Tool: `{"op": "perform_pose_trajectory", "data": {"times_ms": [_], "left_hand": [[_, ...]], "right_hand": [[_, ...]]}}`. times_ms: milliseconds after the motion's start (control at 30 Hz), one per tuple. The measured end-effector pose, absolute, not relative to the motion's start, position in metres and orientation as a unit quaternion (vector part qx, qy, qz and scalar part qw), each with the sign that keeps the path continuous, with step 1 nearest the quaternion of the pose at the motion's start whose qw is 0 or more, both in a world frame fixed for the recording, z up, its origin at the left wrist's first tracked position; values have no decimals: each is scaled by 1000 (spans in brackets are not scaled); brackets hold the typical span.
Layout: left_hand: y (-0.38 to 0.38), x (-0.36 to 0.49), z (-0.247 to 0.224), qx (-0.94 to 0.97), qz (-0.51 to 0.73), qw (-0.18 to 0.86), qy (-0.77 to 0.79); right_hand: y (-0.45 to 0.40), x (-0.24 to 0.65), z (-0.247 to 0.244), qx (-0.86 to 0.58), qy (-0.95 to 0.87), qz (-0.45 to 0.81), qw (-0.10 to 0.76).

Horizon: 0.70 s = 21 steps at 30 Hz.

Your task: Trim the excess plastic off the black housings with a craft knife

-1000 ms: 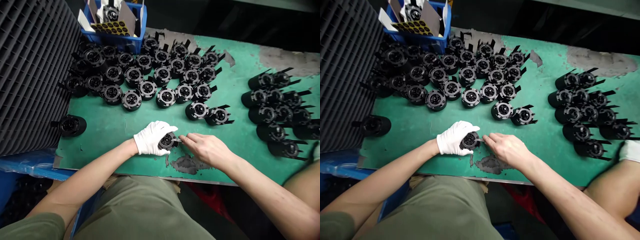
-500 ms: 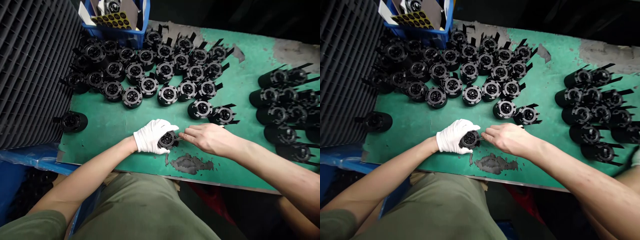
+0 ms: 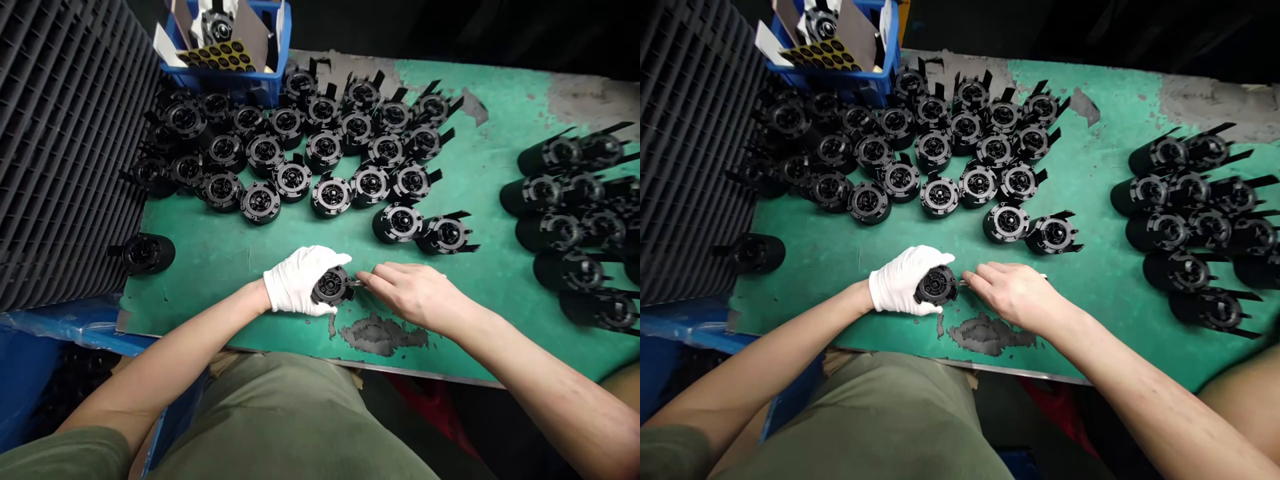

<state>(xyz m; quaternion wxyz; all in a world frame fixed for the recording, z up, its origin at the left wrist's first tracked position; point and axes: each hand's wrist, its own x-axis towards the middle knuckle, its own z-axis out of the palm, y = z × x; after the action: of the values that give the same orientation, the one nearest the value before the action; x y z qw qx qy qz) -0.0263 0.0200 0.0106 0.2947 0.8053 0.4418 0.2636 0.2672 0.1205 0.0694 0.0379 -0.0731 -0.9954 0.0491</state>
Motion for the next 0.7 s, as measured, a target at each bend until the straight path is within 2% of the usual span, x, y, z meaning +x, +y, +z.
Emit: {"op": "perform_pose_trajectory", "data": {"times_ms": [167, 700], "left_hand": [[20, -26, 10, 809, 269, 286, 438], [21, -27, 7, 803, 262, 301, 443]], "right_hand": [[115, 266, 76, -60, -998, -2, 24], [134, 258, 82, 33, -999, -31, -26]]}}
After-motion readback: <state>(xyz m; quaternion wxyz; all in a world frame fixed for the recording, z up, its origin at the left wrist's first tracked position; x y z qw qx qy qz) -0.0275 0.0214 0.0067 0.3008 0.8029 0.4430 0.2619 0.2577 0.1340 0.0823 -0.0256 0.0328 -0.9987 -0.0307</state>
